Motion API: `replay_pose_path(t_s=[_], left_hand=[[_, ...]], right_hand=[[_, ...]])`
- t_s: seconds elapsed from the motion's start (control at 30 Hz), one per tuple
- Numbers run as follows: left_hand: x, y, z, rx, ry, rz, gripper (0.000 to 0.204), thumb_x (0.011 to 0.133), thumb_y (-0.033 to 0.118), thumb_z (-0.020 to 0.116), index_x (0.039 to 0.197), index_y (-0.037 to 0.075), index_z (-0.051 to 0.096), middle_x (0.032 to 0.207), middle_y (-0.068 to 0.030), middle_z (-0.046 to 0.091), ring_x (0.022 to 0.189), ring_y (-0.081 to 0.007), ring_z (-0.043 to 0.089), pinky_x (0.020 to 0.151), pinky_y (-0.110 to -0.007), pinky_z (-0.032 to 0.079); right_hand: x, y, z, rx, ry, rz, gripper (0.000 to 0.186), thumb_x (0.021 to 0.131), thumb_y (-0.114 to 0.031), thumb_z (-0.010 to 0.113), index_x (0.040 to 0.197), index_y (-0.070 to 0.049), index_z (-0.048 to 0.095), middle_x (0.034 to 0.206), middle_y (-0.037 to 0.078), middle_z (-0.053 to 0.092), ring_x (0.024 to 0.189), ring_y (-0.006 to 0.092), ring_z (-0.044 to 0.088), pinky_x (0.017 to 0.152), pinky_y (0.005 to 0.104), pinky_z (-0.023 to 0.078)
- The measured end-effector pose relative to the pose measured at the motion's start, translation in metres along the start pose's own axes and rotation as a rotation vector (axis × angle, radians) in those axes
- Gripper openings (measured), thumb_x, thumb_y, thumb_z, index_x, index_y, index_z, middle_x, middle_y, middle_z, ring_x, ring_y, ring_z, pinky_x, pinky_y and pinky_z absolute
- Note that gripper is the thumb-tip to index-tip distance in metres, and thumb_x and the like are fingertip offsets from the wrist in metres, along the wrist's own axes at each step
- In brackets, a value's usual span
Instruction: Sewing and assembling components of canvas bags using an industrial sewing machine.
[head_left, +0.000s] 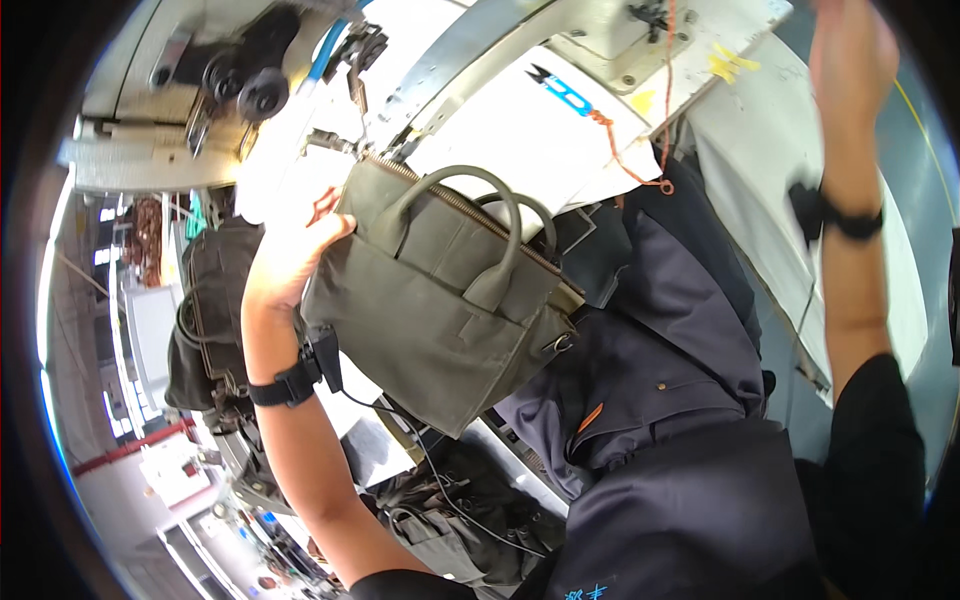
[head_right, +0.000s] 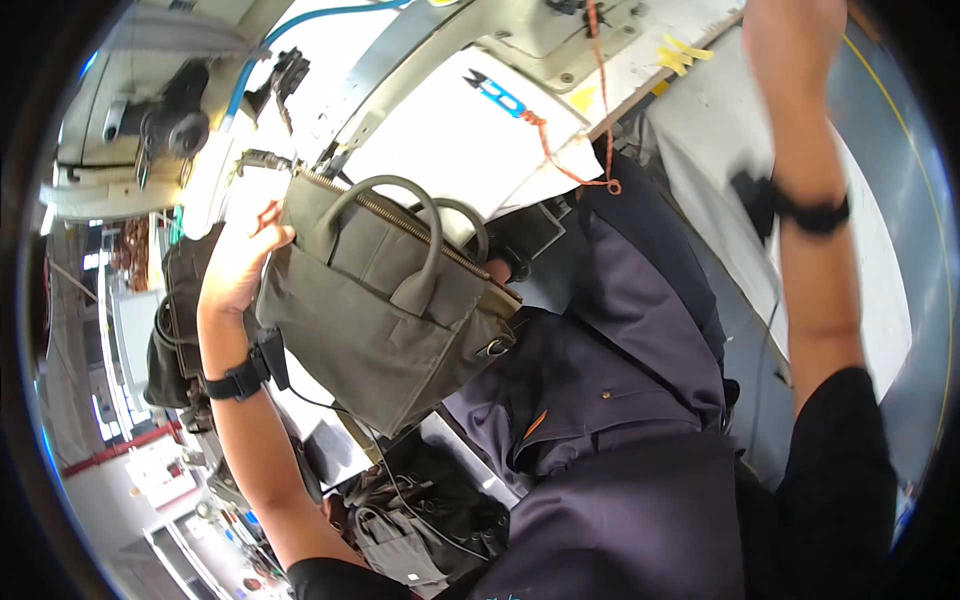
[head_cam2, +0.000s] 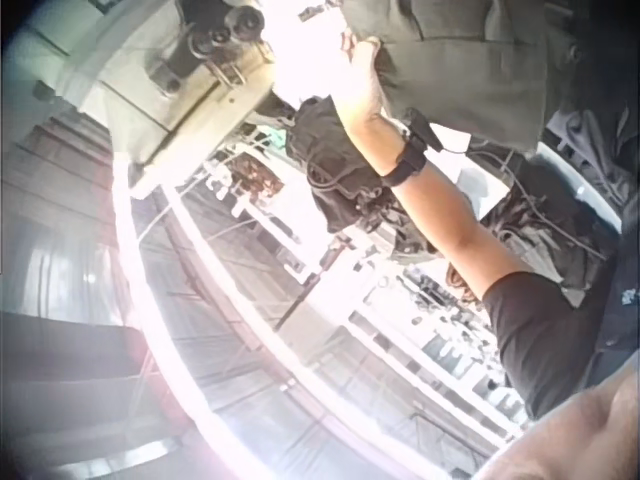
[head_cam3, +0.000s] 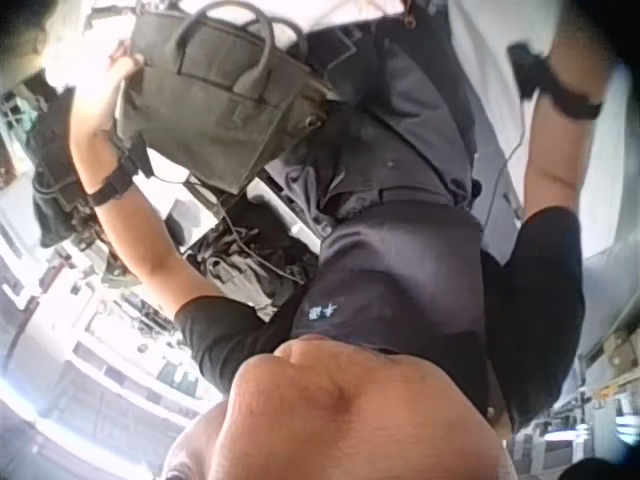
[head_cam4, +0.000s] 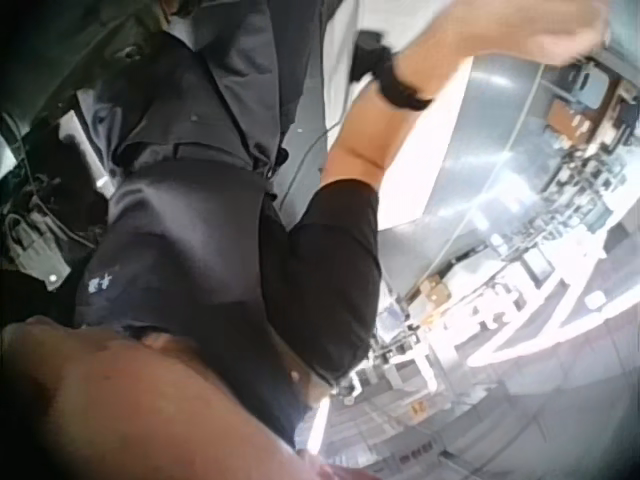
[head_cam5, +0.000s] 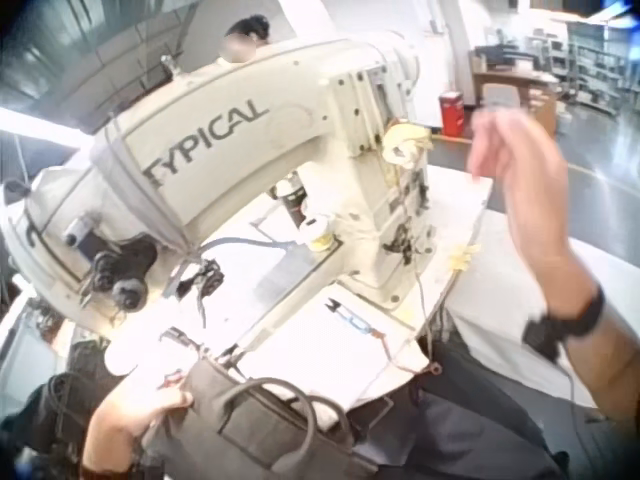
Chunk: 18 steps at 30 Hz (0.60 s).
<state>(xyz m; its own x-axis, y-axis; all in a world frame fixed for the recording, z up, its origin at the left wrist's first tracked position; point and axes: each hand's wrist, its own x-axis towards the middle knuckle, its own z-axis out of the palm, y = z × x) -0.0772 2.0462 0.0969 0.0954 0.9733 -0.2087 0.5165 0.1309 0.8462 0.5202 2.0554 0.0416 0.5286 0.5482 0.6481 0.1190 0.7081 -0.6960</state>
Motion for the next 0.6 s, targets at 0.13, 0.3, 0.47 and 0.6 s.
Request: replay_pose_path(t_s=[0.13,0.3,0.47,0.6], left_hand=[[-0.003,-0.002,-0.008,0.125,-0.112,0.079,0.028,0.089,0.013,0.076,0.111,-0.002,0.068,0.102,-0.0010,0.066,0.094,-0.0134,0.058,0.088,-0.032,0.048],[-0.005,0.003,0.010,0.332,-0.026,0.150,0.030,0.096,0.025,0.071,0.111,0.000,0.067,0.106,-0.0035,0.063,0.101,-0.0137,0.055,0.093,-0.030,0.043],[0.002,-0.019,0.002,0.064,-0.059,-0.008,0.036,0.094,0.017,0.073,0.123,-0.001,0.062,0.125,-0.0069,0.062,0.118,-0.0148,0.056,0.106,-0.032,0.042],[0.001,-0.024,-0.010,0.061,-0.150,-0.107,0.040,0.093,0.010,0.074,0.129,-0.001,0.059,0.125,-0.0063,0.063,0.116,-0.0136,0.058,0.101,-0.029,0.046]], right_hand=[[-0.201,-0.031,0.153,0.094,-0.661,0.515,0.024,0.106,-0.016,0.056,0.114,0.001,0.069,0.103,0.009,0.074,0.087,0.0133,0.069,0.077,0.0285,0.056],[-0.235,0.012,0.235,0.530,-0.887,1.032,0.035,0.108,-0.024,0.055,0.128,0.004,0.063,0.107,0.013,0.072,0.093,0.0190,0.071,0.081,0.0319,0.059],[-0.225,0.003,0.275,0.966,-0.886,1.503,0.038,0.108,-0.027,0.056,0.128,0.005,0.062,0.098,0.014,0.070,0.077,0.0182,0.071,0.058,0.0296,0.060],[-0.229,-0.023,0.296,0.804,-0.779,1.461,0.031,0.104,-0.030,0.062,0.101,0.001,0.064,0.075,0.006,0.065,0.060,0.0133,0.067,0.048,0.0261,0.054]])
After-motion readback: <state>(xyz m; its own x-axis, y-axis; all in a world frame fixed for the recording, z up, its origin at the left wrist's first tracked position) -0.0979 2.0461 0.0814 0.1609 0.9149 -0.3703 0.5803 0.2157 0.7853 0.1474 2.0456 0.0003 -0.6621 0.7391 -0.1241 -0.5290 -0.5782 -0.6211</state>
